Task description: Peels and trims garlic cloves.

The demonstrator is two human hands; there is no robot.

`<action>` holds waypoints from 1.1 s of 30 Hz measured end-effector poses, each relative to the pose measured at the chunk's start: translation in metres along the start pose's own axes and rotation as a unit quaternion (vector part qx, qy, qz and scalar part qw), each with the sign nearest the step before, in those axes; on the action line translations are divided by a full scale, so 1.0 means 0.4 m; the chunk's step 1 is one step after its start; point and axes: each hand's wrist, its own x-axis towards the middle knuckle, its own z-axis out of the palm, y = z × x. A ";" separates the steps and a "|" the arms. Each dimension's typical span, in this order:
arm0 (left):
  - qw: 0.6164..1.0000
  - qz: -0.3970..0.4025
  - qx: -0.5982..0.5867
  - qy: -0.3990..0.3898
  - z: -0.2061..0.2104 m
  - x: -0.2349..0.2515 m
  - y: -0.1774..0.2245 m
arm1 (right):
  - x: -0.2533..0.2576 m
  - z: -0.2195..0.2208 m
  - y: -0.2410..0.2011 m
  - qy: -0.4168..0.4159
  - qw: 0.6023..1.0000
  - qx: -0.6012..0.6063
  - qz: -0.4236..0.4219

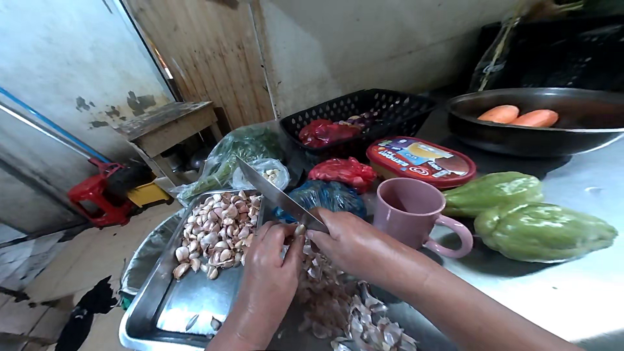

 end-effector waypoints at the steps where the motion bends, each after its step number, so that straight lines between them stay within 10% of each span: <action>1: 0.999 -0.038 -0.012 -0.019 -0.007 0.003 0.007 | -0.001 -0.001 -0.002 0.000 1.000 0.000 0.004; 6: 0.934 -0.290 -0.161 -0.133 -0.049 0.040 0.024 | -0.007 -0.005 -0.002 0.007 1.000 0.012 -0.003; 22: 0.802 -0.404 -0.418 -0.138 -0.054 0.057 0.026 | -0.021 0.001 -0.024 -0.004 0.998 -0.049 -0.026; 33: 0.826 -0.381 -0.365 -0.197 -0.063 0.057 0.024 | -0.022 -0.004 -0.020 0.014 0.999 -0.038 -0.018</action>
